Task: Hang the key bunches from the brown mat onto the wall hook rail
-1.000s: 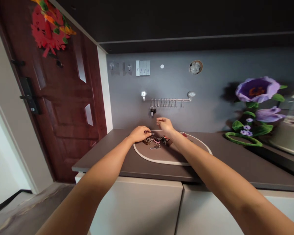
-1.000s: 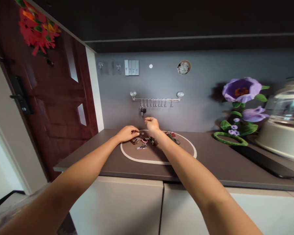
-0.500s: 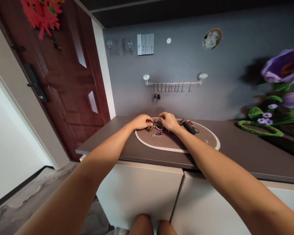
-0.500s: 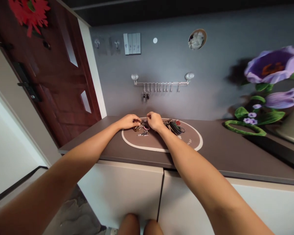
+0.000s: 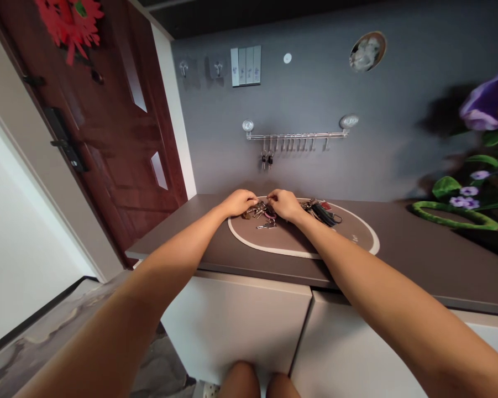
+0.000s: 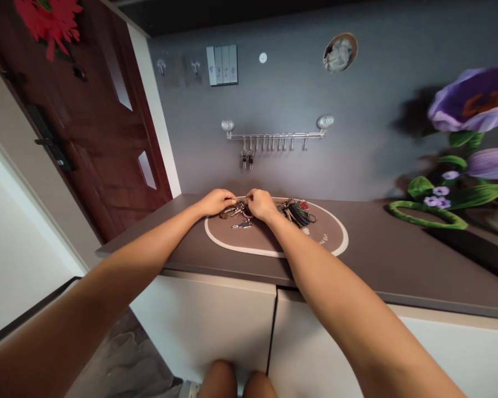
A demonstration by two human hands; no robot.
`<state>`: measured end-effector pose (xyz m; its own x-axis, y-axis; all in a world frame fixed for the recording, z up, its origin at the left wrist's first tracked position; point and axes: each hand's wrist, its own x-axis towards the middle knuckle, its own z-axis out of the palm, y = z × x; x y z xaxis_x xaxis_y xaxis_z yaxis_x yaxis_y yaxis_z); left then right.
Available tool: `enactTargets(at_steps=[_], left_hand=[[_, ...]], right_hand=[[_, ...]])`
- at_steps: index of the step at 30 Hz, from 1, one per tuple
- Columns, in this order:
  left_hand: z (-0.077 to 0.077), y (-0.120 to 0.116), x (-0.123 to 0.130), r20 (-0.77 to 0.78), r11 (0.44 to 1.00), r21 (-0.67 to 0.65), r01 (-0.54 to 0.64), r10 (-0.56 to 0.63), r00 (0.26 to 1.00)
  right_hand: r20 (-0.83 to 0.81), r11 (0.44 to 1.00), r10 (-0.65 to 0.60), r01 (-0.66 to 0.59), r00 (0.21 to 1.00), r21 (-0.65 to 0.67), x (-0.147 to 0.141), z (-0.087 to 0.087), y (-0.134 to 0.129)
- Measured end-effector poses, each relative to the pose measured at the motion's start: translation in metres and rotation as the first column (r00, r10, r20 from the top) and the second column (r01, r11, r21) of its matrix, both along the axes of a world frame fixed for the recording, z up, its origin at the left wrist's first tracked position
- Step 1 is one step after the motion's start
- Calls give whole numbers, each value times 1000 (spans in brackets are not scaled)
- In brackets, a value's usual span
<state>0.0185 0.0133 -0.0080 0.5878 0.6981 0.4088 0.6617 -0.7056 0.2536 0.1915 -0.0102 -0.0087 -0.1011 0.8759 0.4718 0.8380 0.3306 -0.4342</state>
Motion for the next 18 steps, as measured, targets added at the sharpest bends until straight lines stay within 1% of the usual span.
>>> enactTargets(at_steps=[4,10,14,18], left_hand=[[2,-3,0,82,1000,3,-25,25,996],[5,-7,1,234,994,-103,-32,55,971],[5,-7,1,344,984,-176,-12,73,936],[6,-7,-1,424,976,-218,24,72,903]], right_hand=[[29,1000,-8,8,1000,-1,0,0,0],[20,1000,-11,11,1000,-9,-3,3,-5],[43,1000,-4,4,999,2,-5,5,-8],[19,1000,11,-11,1000,5,-5,7,-11]])
